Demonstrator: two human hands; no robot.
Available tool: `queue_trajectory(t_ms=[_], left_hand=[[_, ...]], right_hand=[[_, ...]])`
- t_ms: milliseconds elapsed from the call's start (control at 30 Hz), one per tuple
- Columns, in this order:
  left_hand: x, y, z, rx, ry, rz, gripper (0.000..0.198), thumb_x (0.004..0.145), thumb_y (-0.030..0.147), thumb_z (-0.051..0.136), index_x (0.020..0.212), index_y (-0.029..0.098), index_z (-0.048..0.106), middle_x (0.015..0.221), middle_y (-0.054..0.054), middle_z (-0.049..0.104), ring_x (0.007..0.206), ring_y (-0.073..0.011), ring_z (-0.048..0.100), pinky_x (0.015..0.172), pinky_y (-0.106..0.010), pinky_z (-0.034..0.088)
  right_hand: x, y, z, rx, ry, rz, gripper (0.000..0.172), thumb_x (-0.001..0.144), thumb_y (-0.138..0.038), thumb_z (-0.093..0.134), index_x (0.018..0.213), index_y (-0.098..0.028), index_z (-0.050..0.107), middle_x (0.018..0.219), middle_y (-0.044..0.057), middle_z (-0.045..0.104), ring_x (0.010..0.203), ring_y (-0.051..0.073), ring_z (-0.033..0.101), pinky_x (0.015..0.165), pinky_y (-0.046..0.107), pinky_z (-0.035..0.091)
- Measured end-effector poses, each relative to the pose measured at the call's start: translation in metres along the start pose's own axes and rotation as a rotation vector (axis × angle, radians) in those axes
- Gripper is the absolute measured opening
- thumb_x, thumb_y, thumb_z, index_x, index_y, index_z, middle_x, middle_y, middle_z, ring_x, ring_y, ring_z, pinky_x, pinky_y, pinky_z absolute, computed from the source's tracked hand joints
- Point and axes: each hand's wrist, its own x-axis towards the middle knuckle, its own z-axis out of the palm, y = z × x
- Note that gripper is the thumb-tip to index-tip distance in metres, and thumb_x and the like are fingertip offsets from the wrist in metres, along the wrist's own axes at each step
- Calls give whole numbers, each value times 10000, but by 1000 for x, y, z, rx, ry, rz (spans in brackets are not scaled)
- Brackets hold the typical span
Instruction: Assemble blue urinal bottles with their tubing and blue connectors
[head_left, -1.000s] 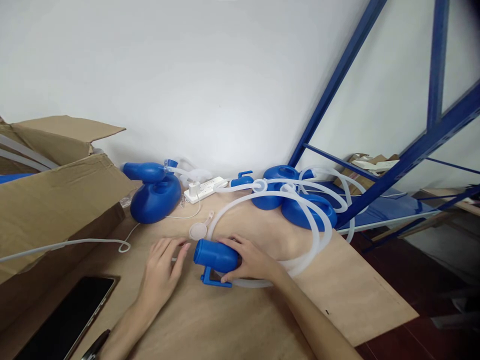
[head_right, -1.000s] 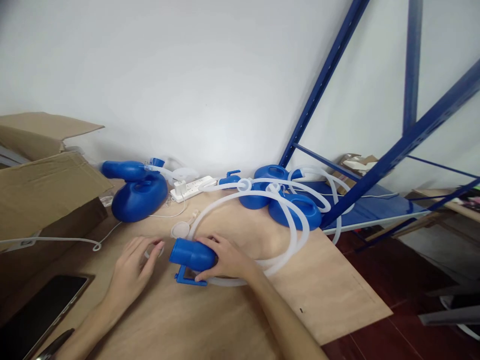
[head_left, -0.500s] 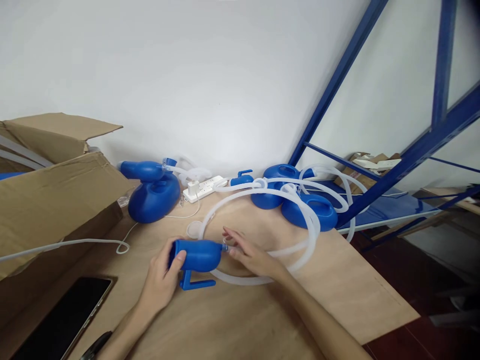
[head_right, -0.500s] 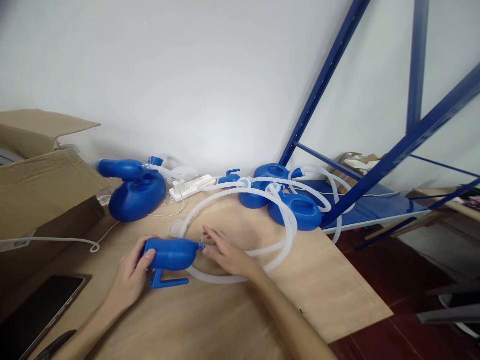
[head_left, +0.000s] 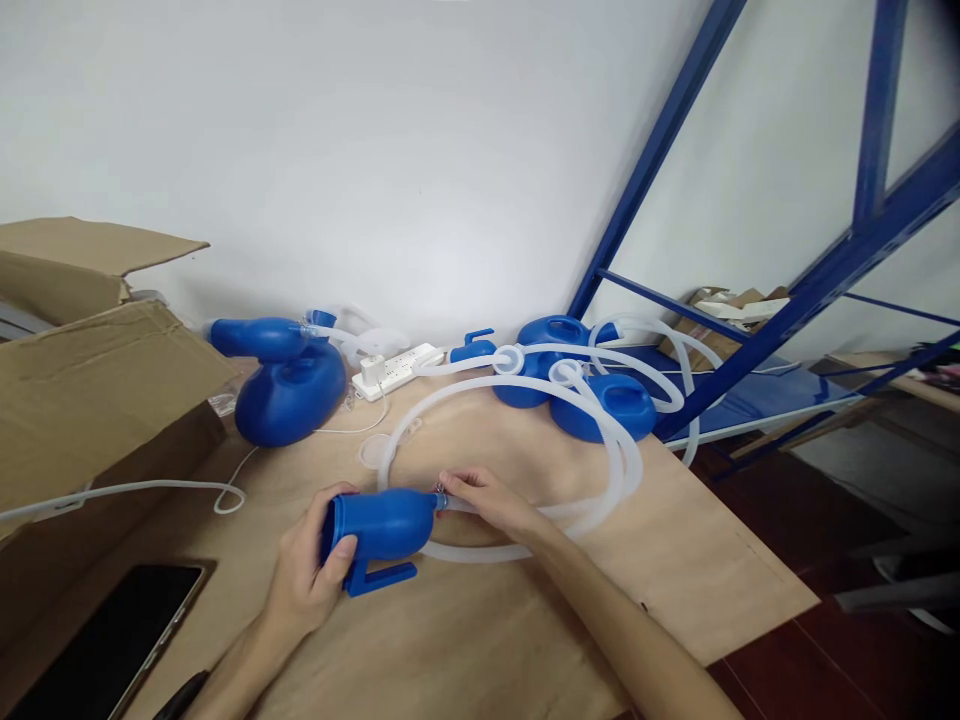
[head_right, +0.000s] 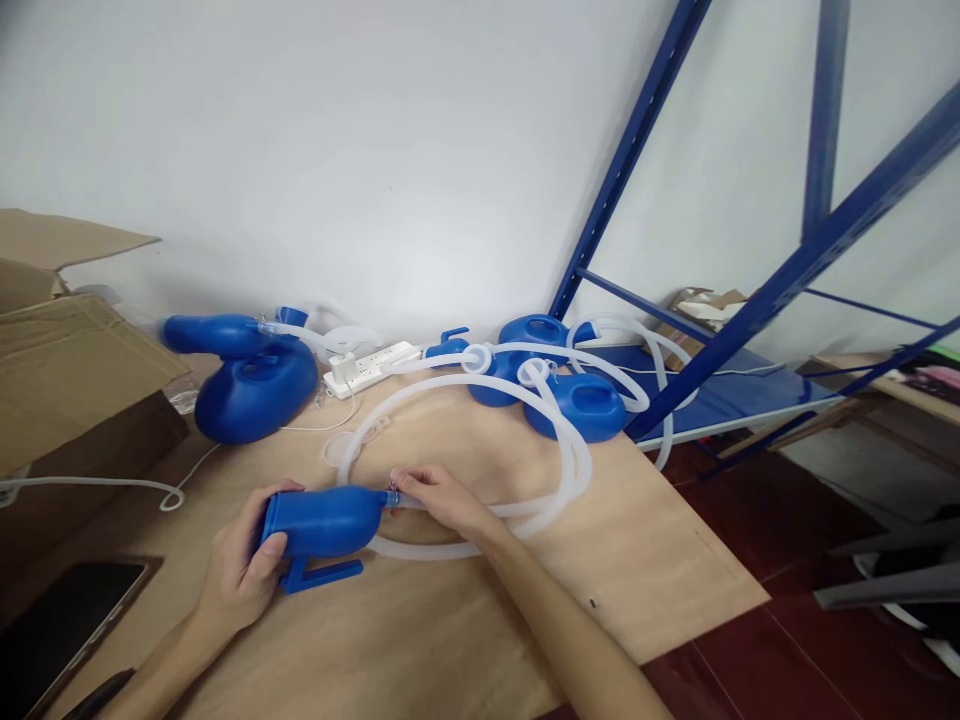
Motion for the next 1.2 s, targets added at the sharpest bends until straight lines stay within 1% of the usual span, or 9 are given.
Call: queue_trajectory(t_ms=[167, 267, 467, 600, 700, 767, 900, 1033, 1200], left_hand=[[1, 3, -2, 38, 13, 14, 429, 1006, 537, 389, 1182, 196, 581, 950, -68, 768, 658, -214, 700, 640, -303, 559], [4, 7, -3, 63, 38, -22, 428, 997, 544, 388, 1123, 193, 598, 893, -60, 764, 617, -210, 677, 615, -301, 547], [13, 21, 1, -22, 55, -287, 456, 966, 595, 397, 962, 204, 630, 668, 1, 657, 531, -199, 589, 542, -296, 486], [16, 25, 6, -111, 83, -458, 445, 943, 622, 427, 747, 237, 537, 545, 40, 493, 498, -180, 504, 488, -281, 418], [18, 27, 7, -171, 109, -567, 461, 930, 641, 428, 682, 253, 459, 535, 45, 450, 497, -170, 482, 471, -274, 395], [20, 28, 6, -203, 112, -617, 480, 919, 673, 428, 679, 257, 438, 543, 44, 456, 506, -171, 492, 476, -276, 402], [24, 31, 5, -224, 114, -677, 519, 895, 733, 431, 672, 265, 410, 549, 41, 464, 523, -178, 491, 491, -290, 405], [24, 31, 5, -204, 119, -698, 575, 894, 783, 398, 639, 268, 385, 559, 29, 461, 558, -183, 485, 522, -303, 407], [21, 23, 8, -273, 108, -732, 617, 895, 818, 406, 653, 251, 434, 581, 20, 506, 588, -191, 511, 545, -304, 444]], right_hand=[[0, 2, 6, 4, 137, -85, 522, 844, -700, 703, 786, -181, 714, 772, 12, 682, 786, 186, 617, 781, 312, 476], [-5, 0, 12, -74, 205, -146, 470, 895, -646, 670, 816, -184, 709, 798, 14, 693, 802, 186, 619, 775, 307, 483], [-14, 0, 21, -385, 388, -336, 274, 1010, -432, 571, 945, -227, 739, 930, 42, 792, 876, 215, 726, 812, 327, 563], [-12, 8, 20, -634, 522, -570, 228, 1052, -309, 529, 968, -227, 724, 915, 67, 806, 842, 225, 752, 787, 346, 593], [-11, 10, 17, -813, 509, -809, 210, 1072, -221, 497, 1012, -207, 698, 931, 87, 801, 852, 223, 749, 802, 347, 599], [-11, 8, 16, -875, 491, -877, 191, 1075, -201, 494, 1034, -198, 681, 930, 91, 791, 853, 221, 743, 791, 338, 597], [-13, 2, 14, -1007, 495, -881, 175, 1074, -195, 497, 1011, -191, 660, 895, 90, 768, 843, 229, 725, 767, 345, 574], [-17, -1, 12, -1227, 503, -943, 181, 1071, -195, 500, 1027, -178, 675, 916, 100, 781, 916, 255, 721, 823, 382, 561], [-17, 3, 12, -1288, 448, -983, 208, 1075, -177, 484, 1109, -168, 689, 957, 121, 792, 946, 259, 752, 831, 386, 598]])
